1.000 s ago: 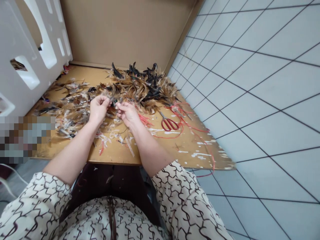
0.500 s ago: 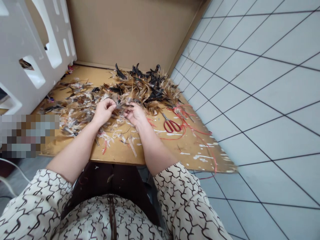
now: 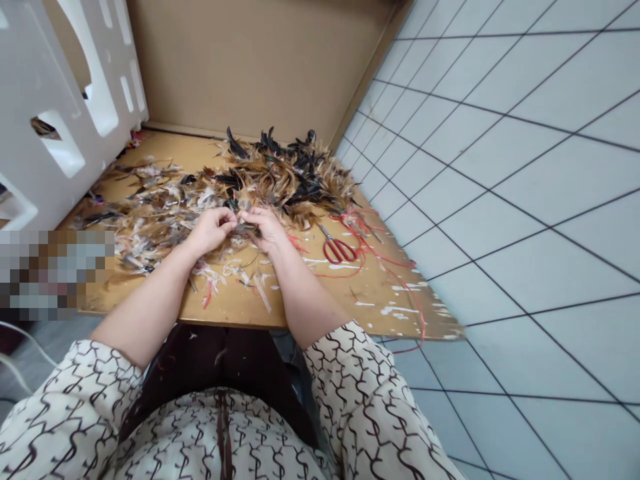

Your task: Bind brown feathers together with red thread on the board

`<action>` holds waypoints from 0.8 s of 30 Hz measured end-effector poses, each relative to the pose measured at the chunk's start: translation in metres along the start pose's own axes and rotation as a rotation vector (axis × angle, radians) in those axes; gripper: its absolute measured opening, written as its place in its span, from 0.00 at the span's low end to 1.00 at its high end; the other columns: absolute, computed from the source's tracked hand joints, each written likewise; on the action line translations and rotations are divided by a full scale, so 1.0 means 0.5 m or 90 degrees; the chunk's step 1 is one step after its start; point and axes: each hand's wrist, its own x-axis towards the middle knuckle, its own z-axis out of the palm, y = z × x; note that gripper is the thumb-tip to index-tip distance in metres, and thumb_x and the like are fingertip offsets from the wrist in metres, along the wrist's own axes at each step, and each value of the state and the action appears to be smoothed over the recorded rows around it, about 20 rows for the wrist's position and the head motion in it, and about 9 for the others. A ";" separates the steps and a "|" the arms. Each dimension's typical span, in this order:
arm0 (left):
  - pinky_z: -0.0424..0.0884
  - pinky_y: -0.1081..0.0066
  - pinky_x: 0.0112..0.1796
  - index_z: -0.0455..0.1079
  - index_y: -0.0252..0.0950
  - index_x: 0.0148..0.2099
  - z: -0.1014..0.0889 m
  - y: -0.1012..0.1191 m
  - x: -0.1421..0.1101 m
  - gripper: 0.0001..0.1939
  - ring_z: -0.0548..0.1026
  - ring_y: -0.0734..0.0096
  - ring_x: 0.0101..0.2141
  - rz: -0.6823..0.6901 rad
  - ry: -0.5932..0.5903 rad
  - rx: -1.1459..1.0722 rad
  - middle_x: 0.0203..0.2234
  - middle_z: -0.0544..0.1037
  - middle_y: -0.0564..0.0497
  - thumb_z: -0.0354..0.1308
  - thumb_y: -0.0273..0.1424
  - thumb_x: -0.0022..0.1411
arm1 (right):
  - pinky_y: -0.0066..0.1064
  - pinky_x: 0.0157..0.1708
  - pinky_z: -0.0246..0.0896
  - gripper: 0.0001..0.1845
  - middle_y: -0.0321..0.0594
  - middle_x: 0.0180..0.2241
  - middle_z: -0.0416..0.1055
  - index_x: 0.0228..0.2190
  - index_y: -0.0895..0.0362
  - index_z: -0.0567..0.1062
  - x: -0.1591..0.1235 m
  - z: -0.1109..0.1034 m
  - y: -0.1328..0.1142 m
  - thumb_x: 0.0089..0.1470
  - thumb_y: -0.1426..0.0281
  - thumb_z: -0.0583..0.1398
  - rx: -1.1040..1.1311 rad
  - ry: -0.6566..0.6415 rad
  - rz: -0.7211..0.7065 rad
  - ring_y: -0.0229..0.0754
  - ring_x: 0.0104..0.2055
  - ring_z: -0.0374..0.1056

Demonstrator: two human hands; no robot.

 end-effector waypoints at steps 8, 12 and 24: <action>0.63 0.72 0.27 0.66 0.37 0.22 -0.014 -0.016 0.010 0.02 0.65 0.74 0.20 -0.023 0.092 0.002 0.15 0.69 0.56 0.54 0.27 0.43 | 0.26 0.29 0.64 0.10 0.31 0.18 0.70 0.16 0.58 0.69 -0.002 0.002 -0.015 0.38 0.81 0.64 0.091 0.042 -0.011 0.33 0.24 0.65; 0.66 0.68 0.34 0.67 0.37 0.23 -0.023 -0.022 0.012 0.05 0.69 0.69 0.26 -0.020 0.219 0.092 0.20 0.71 0.53 0.53 0.24 0.39 | 0.24 0.27 0.61 0.11 0.31 0.18 0.69 0.15 0.58 0.68 -0.001 0.003 -0.016 0.40 0.82 0.62 0.112 0.041 -0.015 0.31 0.22 0.62; 0.61 0.72 0.26 0.70 0.34 0.21 -0.004 0.018 -0.004 0.07 0.63 0.76 0.20 -0.032 0.081 -0.027 0.16 0.70 0.55 0.60 0.30 0.47 | 0.23 0.31 0.61 0.10 0.32 0.19 0.69 0.16 0.59 0.71 -0.002 0.013 -0.001 0.42 0.82 0.61 0.053 -0.012 -0.060 0.30 0.24 0.62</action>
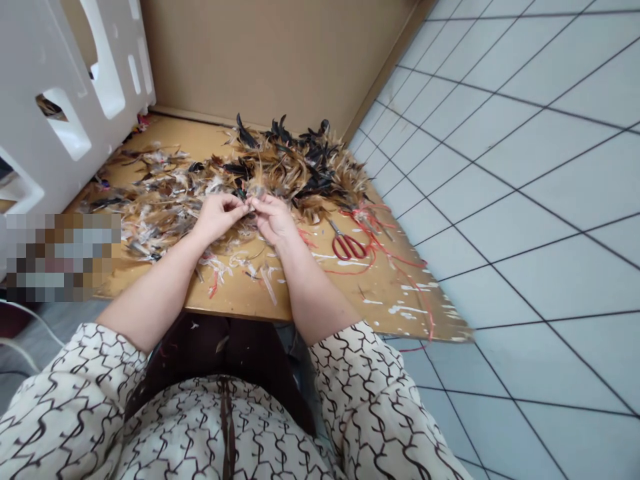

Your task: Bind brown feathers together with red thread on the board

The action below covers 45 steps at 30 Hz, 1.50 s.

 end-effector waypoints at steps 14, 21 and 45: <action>0.63 0.73 0.26 0.69 0.31 0.21 0.001 -0.019 0.013 0.05 0.65 0.76 0.21 -0.098 0.026 -0.074 0.15 0.67 0.55 0.60 0.19 0.45 | 0.26 0.31 0.61 0.12 0.30 0.21 0.67 0.18 0.58 0.67 0.015 -0.006 0.028 0.42 0.79 0.65 -0.060 0.012 -0.072 0.33 0.29 0.65; 0.65 0.72 0.25 0.68 0.32 0.20 0.000 -0.014 0.014 0.06 0.65 0.77 0.18 -0.129 0.024 -0.111 0.14 0.68 0.53 0.58 0.17 0.44 | 0.25 0.28 0.61 0.11 0.33 0.24 0.70 0.19 0.58 0.67 0.014 -0.011 0.018 0.43 0.78 0.65 -0.045 0.027 -0.036 0.31 0.26 0.63; 0.56 0.82 0.16 0.65 0.31 0.20 -0.026 0.005 0.021 0.05 0.61 0.84 0.15 -0.220 0.168 -0.341 0.14 0.70 0.54 0.54 0.19 0.43 | 0.22 0.27 0.63 0.12 0.32 0.24 0.73 0.19 0.57 0.66 0.021 -0.024 0.010 0.47 0.77 0.62 -0.053 0.010 -0.046 0.30 0.27 0.66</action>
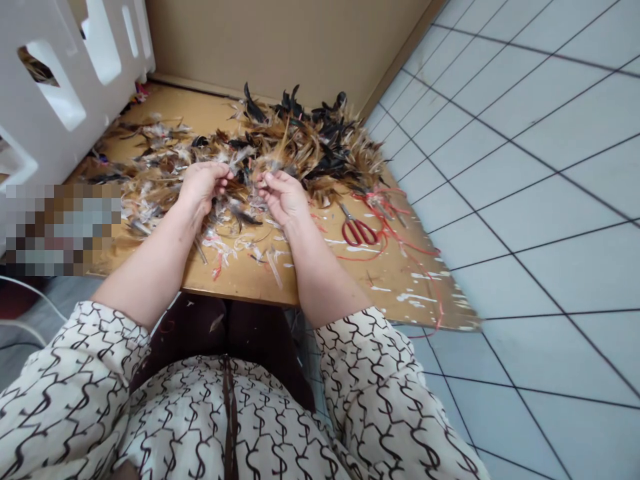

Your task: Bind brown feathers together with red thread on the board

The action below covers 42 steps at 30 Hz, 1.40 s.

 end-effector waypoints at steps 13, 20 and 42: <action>0.57 0.82 0.18 0.67 0.30 0.20 0.011 0.000 -0.015 0.06 0.62 0.84 0.15 -0.019 -0.060 0.034 0.13 0.70 0.56 0.55 0.19 0.46 | 0.20 0.19 0.55 0.14 0.29 0.18 0.67 0.16 0.58 0.66 -0.014 0.016 -0.007 0.40 0.76 0.66 -0.043 -0.006 0.009 0.28 0.20 0.59; 0.59 0.80 0.18 0.68 0.31 0.20 0.012 -0.014 -0.011 0.05 0.64 0.82 0.16 -0.056 -0.148 0.005 0.14 0.72 0.54 0.59 0.20 0.45 | 0.21 0.19 0.54 0.13 0.28 0.16 0.64 0.17 0.57 0.66 -0.022 0.033 0.000 0.40 0.75 0.67 -0.030 -0.005 0.007 0.28 0.19 0.56; 0.58 0.80 0.19 0.69 0.31 0.22 0.017 -0.006 -0.026 0.08 0.64 0.82 0.16 -0.110 -0.213 0.034 0.16 0.72 0.52 0.56 0.18 0.50 | 0.24 0.26 0.55 0.12 0.28 0.18 0.65 0.20 0.56 0.67 -0.020 0.030 0.012 0.43 0.68 0.66 -0.082 -0.023 -0.038 0.30 0.22 0.59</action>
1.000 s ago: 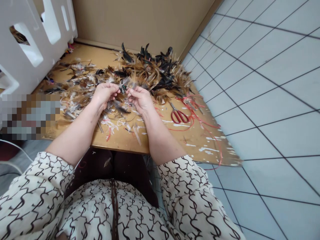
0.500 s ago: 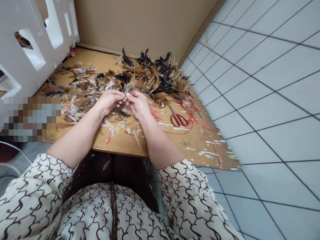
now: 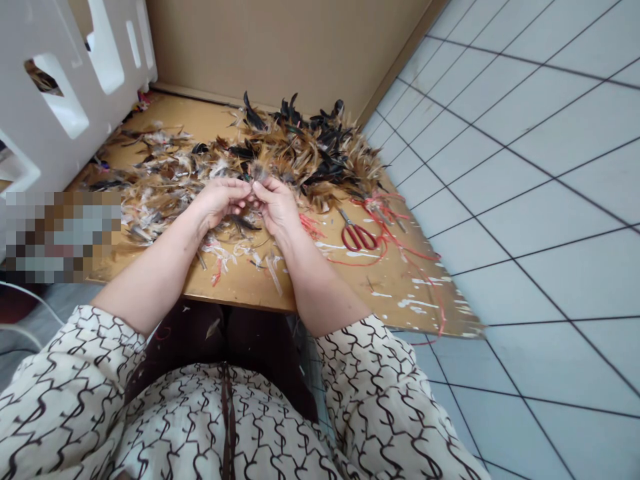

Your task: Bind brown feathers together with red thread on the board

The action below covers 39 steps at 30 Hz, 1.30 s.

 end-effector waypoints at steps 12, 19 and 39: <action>0.59 0.79 0.20 0.68 0.30 0.18 -0.004 0.000 0.004 0.12 0.62 0.83 0.16 0.000 -0.035 -0.021 0.13 0.69 0.53 0.56 0.18 0.50 | 0.22 0.24 0.55 0.08 0.29 0.18 0.67 0.21 0.57 0.70 -0.006 0.010 -0.006 0.43 0.71 0.65 0.037 -0.011 0.036 0.29 0.22 0.61; 0.52 0.78 0.17 0.67 0.33 0.18 -0.021 0.021 -0.012 0.10 0.59 0.84 0.14 0.093 -0.034 0.223 0.12 0.69 0.55 0.63 0.26 0.47 | 0.22 0.23 0.52 0.12 0.29 0.20 0.67 0.18 0.58 0.68 -0.003 0.002 -0.015 0.41 0.72 0.66 0.025 0.004 0.020 0.28 0.22 0.58; 0.55 0.77 0.18 0.67 0.36 0.16 -0.065 0.051 -0.025 0.05 0.59 0.80 0.14 0.046 -0.234 0.619 0.10 0.65 0.57 0.58 0.25 0.40 | 0.23 0.21 0.49 0.16 0.31 0.21 0.68 0.15 0.58 0.64 -0.002 -0.009 -0.026 0.36 0.70 0.68 -0.014 -0.034 0.059 0.29 0.21 0.55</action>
